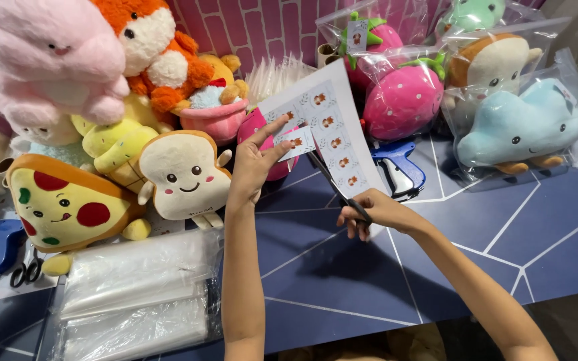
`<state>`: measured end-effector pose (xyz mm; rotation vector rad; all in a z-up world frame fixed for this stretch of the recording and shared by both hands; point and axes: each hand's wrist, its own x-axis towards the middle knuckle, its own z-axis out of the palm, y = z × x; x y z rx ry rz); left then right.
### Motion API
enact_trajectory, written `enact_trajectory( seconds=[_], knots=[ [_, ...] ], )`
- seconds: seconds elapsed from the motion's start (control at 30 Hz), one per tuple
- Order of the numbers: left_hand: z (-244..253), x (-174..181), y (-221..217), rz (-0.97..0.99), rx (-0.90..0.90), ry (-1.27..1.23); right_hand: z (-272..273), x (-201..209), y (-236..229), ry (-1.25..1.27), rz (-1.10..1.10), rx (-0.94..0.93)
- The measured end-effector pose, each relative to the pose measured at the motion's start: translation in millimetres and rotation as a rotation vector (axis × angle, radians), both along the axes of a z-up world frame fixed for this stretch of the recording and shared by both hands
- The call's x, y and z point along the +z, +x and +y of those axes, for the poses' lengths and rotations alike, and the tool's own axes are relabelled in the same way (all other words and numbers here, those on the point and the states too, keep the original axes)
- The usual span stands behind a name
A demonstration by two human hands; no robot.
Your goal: The person cuts a small sticker from a sheet using scissors, applies it to a hangtag, and attaches the tag to a pink plush strawberry. They then place the plush inside a plastic bag and seal the bag by hand.
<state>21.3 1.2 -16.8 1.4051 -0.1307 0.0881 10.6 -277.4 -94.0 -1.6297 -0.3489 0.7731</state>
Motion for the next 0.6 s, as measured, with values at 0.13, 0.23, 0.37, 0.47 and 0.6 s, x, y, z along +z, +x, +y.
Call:
enact_trajectory(
  seconds=[0.13,0.23,0.37,0.47,0.6],
  knots=[
    [4.2,-6.8,4.9,0.0,-0.005,-0.059,-23.9,3.4,-18.5,-0.01,-0.062,0.094],
    [7.5,-12.0,5.7,-0.005,0.01,-0.062,-65.0,-12.6,-21.6,0.056,-0.096,0.019],
    [5.0,-1.9,-1.9,0.0,0.03,0.011,-117.7,-8.5,-38.8,-0.353,-0.38,-0.407],
    [2.1,5.7,-5.4,0.018,0.06,0.094,-134.9,7.8,-57.9,-0.896,-0.472,-0.61],
    [0.7,-2.9,-0.8,0.008,0.038,0.108,-147.6,-0.6,-62.9,-1.308,-0.525,-0.547]
  ],
)
